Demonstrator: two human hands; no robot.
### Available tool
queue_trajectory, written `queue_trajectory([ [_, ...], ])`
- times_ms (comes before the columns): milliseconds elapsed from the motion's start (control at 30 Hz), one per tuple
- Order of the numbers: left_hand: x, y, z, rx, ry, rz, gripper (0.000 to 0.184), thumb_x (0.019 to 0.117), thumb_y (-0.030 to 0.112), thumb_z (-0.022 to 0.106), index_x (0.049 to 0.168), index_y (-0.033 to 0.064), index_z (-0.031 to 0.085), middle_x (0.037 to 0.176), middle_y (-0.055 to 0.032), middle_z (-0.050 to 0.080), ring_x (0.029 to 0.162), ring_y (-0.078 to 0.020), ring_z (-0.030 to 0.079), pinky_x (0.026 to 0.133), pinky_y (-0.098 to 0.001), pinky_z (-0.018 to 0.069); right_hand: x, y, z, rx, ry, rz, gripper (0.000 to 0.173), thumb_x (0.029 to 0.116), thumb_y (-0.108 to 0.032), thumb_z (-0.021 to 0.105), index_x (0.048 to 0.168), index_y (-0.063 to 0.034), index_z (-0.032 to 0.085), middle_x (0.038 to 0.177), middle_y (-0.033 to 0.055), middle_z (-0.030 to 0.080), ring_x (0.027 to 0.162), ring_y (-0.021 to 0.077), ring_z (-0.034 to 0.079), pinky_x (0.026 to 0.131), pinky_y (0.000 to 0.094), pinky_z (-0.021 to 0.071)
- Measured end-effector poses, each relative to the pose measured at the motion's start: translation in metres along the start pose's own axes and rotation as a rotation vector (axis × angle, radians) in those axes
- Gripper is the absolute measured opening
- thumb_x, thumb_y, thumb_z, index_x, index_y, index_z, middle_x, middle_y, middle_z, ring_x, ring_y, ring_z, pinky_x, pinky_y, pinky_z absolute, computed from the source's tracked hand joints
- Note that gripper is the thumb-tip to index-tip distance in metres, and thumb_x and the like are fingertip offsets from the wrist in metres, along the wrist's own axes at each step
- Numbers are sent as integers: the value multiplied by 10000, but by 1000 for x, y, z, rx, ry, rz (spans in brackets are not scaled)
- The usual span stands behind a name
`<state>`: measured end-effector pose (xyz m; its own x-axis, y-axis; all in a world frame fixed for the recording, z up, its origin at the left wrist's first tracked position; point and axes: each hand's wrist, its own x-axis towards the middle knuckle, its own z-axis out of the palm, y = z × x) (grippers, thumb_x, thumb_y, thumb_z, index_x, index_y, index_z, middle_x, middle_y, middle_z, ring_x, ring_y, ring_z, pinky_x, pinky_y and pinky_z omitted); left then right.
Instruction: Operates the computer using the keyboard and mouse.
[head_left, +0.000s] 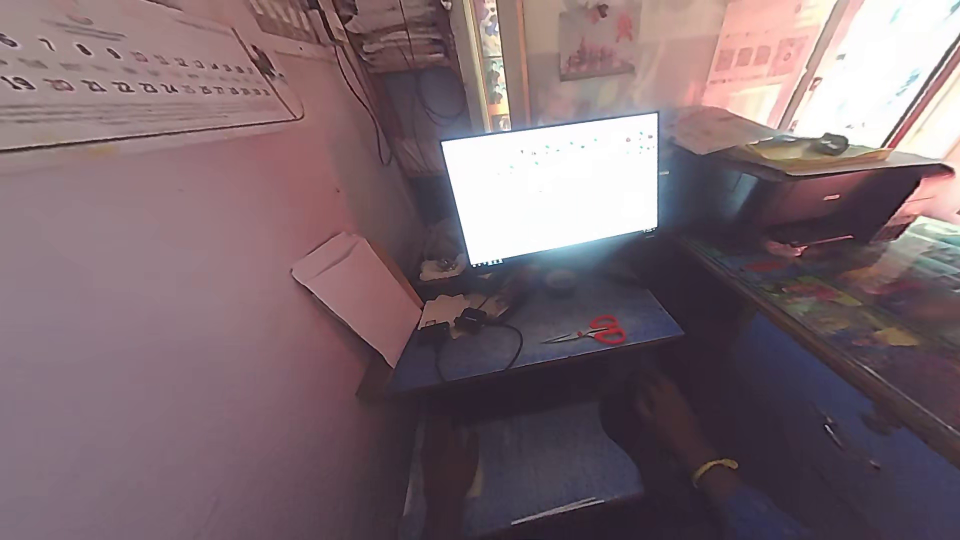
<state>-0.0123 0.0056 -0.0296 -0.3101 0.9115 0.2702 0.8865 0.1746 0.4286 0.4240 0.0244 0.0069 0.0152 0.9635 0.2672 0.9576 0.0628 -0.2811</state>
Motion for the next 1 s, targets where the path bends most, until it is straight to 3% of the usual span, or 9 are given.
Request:
queue_trajectory([
  [533, 2, 0, 5, 26, 12, 10, 757, 926, 466, 632, 1508, 13, 463, 1614, -207, 377, 1482, -369, 389, 1199, -526, 346, 0, 0, -1, -5, -38, 44, 463, 1029, -389, 502, 1429, -181, 609, 1579, 145, 449, 1437, 292, 470, 1142, 447, 449],
  [733, 2, -3, 8, 44, 14, 23, 728, 939, 483, 606, 1482, 11, 497, 1621, -202, 368, 1501, -358, 362, 1214, -518, 323, -1, 3, 4, -25, -6, 29, 458, 1026, -392, 496, 1412, -180, 625, 1558, 144, 476, 1423, 289, 486, 1138, 437, 454],
  [1000, 1, -5, 12, 69, -15, 29, 732, 932, 487, 621, 1470, 4, 510, 1604, -222, 385, 1493, -378, 369, 1216, -518, 318, -4, -1, -2, -1, -25, 43, 527, 1022, -376, 514, 1504, -163, 525, 1555, 154, 478, 1429, 314, 477, 1147, 463, 439],
])
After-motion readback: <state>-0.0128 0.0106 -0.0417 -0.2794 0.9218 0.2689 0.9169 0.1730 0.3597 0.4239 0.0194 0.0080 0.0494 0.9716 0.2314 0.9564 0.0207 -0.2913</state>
